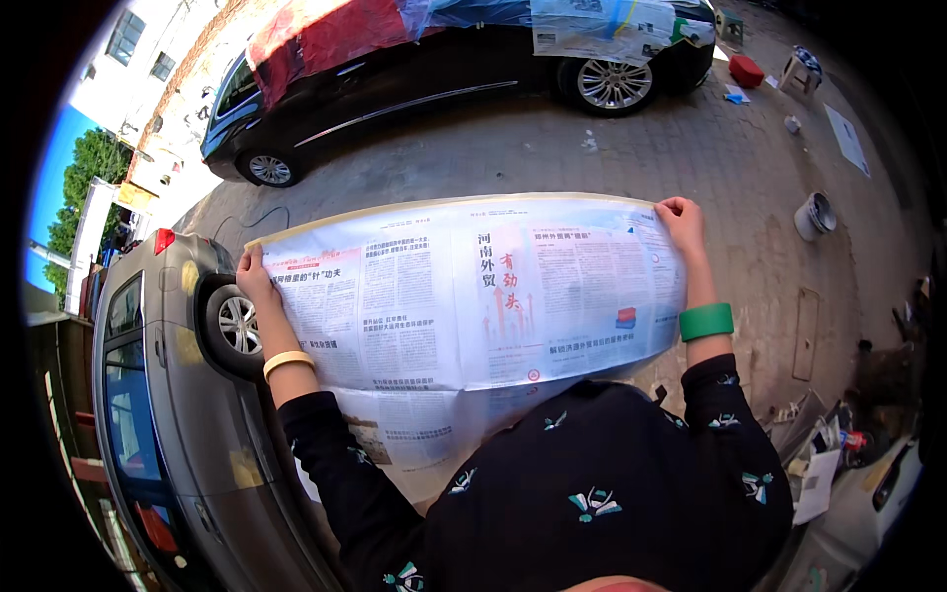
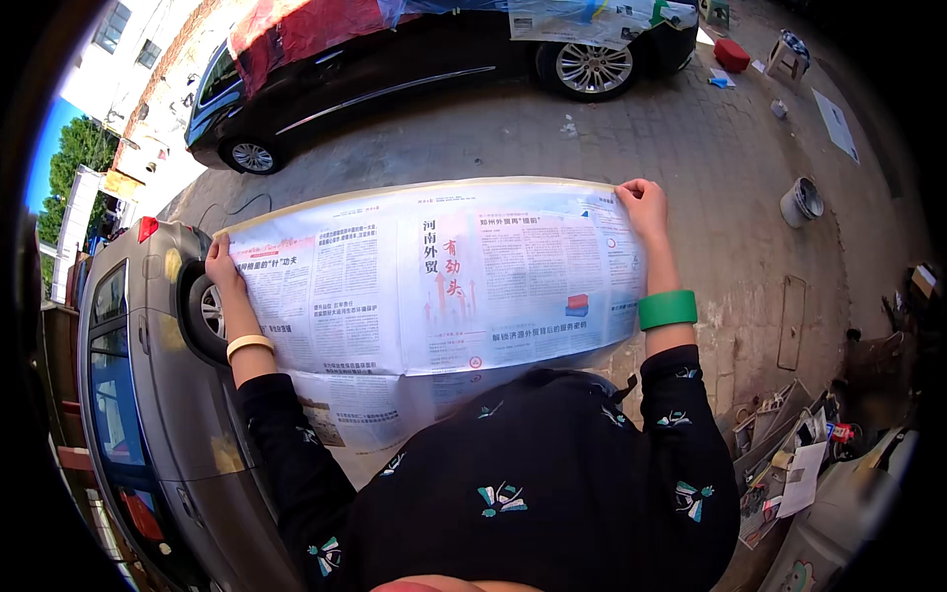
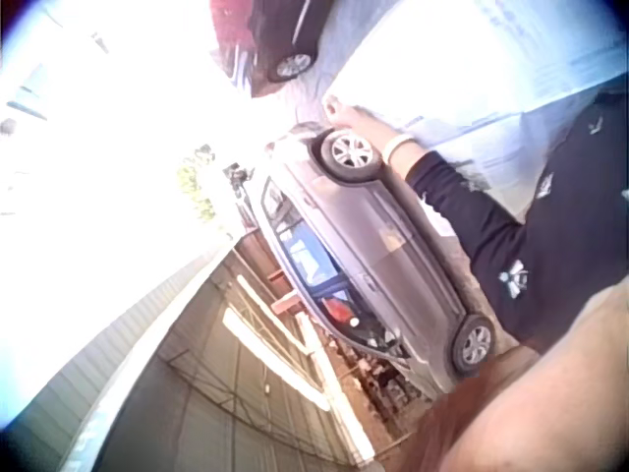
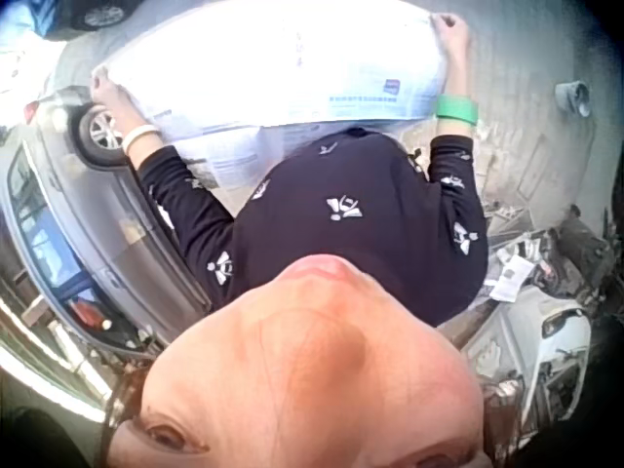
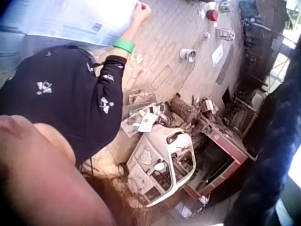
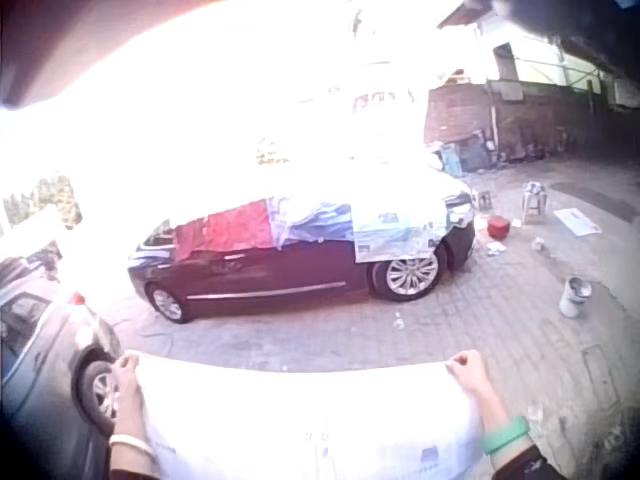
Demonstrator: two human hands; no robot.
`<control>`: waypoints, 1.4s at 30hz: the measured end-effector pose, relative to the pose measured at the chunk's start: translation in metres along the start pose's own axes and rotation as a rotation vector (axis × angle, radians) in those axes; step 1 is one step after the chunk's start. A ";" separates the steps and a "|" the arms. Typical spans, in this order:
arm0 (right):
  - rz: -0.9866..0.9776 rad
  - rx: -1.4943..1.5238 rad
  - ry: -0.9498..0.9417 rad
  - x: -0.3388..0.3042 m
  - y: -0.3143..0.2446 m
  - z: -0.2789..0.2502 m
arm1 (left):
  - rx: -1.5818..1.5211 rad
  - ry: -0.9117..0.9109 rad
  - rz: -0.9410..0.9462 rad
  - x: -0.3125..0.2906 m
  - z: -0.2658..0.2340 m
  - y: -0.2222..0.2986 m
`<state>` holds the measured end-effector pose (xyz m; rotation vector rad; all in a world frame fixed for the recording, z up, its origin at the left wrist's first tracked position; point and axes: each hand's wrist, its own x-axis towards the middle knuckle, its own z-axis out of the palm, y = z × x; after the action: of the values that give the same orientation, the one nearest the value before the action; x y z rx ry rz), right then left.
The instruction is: The person retrieves a newspaper from a small white van and walks to a black car covered with a blue tarp. They unfold the newspaper and tape it to the side of the car using masking tape, smoothing it down to secure it in place.
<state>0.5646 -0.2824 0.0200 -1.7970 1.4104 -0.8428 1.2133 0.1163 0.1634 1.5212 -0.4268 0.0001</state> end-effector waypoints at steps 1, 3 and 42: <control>0.026 0.026 0.007 0.012 -0.008 0.010 | -0.009 -0.046 0.022 0.032 0.022 -0.004; 0.062 0.101 0.036 0.040 -0.040 0.037 | -0.006 -0.058 0.052 0.107 0.061 -0.013; 0.860 0.739 0.828 0.600 0.007 0.565 | -0.047 -0.581 0.768 0.679 0.866 -0.124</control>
<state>1.1468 -0.7987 -0.2522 -0.1816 1.7790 -1.4018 1.6408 -0.9031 0.2193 1.2110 -1.4444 0.1504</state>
